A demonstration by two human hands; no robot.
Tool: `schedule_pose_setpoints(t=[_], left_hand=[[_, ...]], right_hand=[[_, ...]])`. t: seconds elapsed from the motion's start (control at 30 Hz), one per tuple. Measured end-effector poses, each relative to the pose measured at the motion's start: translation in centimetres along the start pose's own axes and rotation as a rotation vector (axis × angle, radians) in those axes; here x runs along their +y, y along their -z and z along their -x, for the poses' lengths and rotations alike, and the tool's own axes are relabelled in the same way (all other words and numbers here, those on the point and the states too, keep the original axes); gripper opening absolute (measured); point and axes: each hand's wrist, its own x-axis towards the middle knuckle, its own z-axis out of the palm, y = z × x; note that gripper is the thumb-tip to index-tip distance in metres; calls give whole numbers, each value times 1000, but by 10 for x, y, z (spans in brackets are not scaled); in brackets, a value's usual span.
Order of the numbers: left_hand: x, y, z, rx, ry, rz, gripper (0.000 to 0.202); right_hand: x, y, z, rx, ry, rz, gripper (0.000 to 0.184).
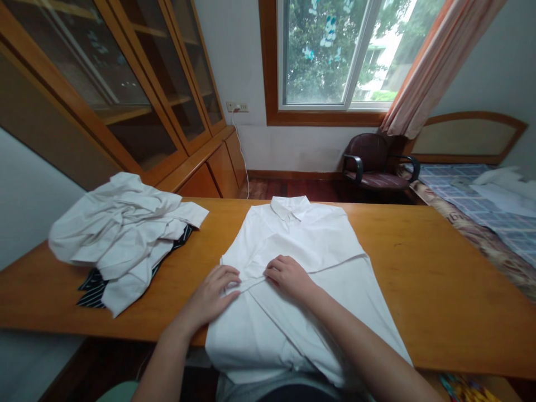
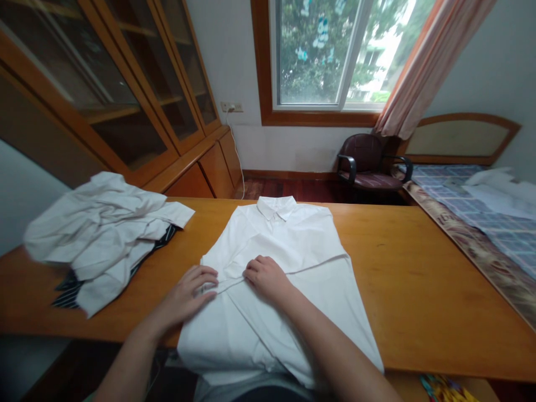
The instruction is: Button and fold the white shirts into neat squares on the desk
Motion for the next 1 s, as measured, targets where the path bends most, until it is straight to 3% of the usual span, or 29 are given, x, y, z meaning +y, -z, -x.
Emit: schedule_pose_setpoints(t=[0.17,0.57,0.83,1.0], left_hand=[[11,-14,4,-3,-24,-43,21],[-13,-15,22,144,-28,7,17],[-15,-24,23,238,91,105,20],[-14,-27,21,322,164,117,21]], right_hand=[[1,4,0,-22,-17,-9,12],[-9,3,-11,-67,-109,-20,21],[-26,-14,-44,-82,62,55,11],[-32,-25,-54,-95,81,48,19]])
